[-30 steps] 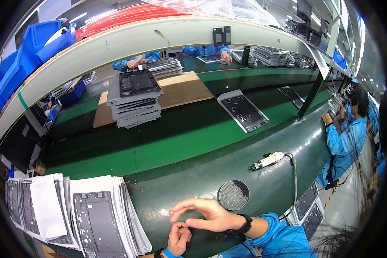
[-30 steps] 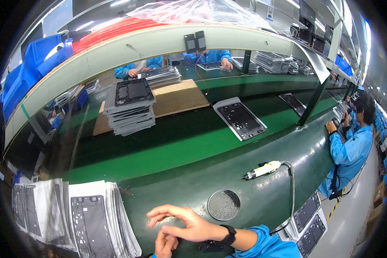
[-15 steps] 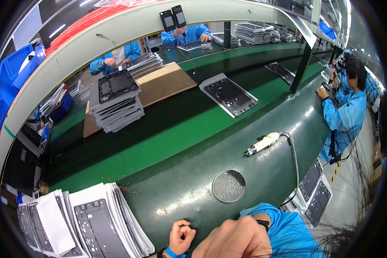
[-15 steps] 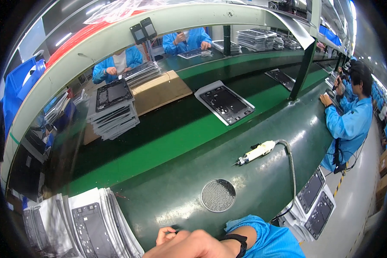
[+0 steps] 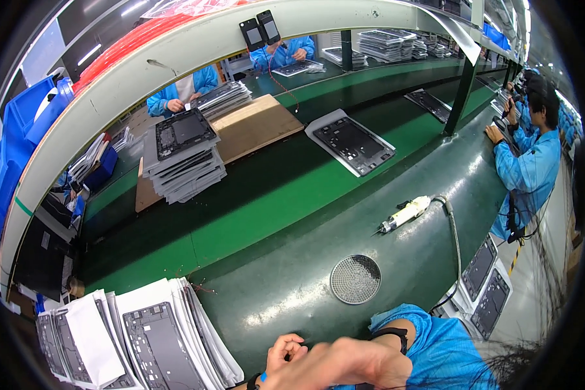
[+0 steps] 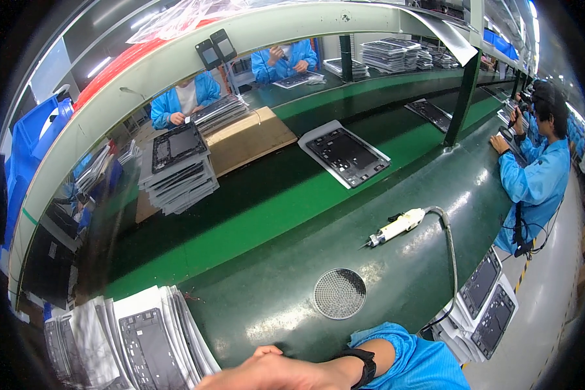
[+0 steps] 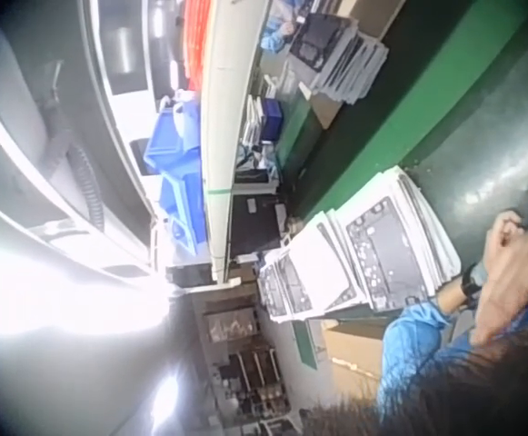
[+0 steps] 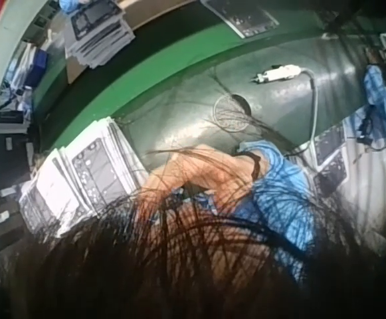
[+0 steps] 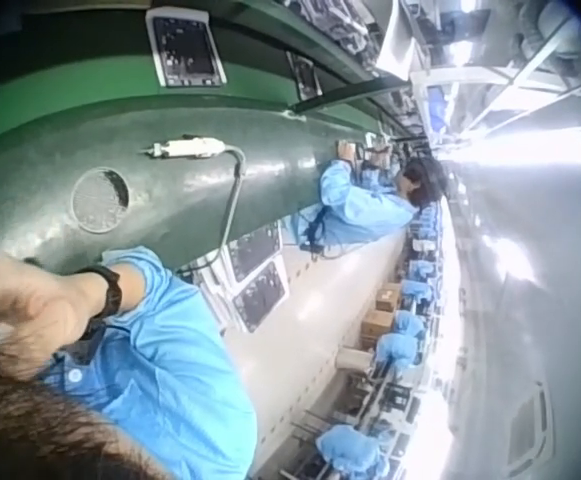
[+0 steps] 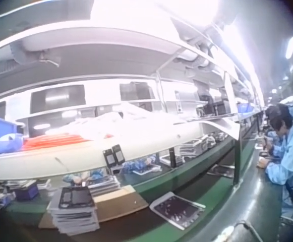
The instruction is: Assembling internal components of an electronic device using an electric screwdriver.
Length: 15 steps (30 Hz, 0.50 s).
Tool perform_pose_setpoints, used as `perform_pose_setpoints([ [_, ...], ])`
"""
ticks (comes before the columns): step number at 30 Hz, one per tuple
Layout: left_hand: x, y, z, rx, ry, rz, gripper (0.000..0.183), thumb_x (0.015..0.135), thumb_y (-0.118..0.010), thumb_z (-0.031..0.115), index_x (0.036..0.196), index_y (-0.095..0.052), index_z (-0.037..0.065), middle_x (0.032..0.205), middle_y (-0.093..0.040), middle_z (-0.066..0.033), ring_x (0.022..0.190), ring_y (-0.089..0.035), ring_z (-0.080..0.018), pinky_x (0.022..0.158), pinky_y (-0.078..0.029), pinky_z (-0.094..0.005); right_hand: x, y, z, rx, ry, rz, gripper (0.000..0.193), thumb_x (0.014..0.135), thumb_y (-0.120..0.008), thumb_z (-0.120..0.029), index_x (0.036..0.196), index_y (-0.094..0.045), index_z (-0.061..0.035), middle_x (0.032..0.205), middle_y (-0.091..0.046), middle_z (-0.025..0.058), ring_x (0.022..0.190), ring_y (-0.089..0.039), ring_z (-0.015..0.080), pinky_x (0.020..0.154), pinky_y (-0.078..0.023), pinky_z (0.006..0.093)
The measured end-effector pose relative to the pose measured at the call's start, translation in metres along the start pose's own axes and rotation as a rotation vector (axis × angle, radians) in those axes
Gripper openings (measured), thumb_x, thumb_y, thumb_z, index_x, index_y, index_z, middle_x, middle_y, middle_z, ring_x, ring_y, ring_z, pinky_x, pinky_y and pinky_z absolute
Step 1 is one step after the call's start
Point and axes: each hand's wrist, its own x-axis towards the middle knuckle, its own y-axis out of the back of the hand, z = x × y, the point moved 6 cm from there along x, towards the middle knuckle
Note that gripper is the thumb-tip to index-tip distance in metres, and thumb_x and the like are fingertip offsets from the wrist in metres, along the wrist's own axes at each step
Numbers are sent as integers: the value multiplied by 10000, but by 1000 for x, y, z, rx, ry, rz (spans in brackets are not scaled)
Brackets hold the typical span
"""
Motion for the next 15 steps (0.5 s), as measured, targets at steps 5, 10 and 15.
perform_pose_setpoints([
  [5, 0, -7, 10, 30, -51, -38, 216, 881, -642, -2, 1072, -541, -1, 687, -580, 49, 567, -425, 20, 490, -317, -161, -3, 7, 7, -72, 316, -453, 370, 821, -735, -161, 1014, -600, 124, 971, -638, 249, 836, -630, 322, 705, -499, 386],
  [10, 1, -8, 14, 84, -74, -12, 163, 875, -650, 2, 1027, -590, 12, 709, -602, 47, 574, -442, 20, 497, -337, -159, 4, 1, -5, -212, 263, -611, 371, 800, -759, -158, 1002, -626, 124, 892, -653, 237, 841, -616, 315, 724, -485, 406],
  [15, 2, -15, 45, 60, -75, -44, 142, 887, -610, 52, 1015, -548, 36, 667, -473, 46, 593, -383, -31, 511, -304, -205, 11, -11, -11, -374, 363, -731, 375, 799, -762, -181, 981, -637, 122, 921, -647, 243, 887, -623, 327, 746, -493, 438],
])
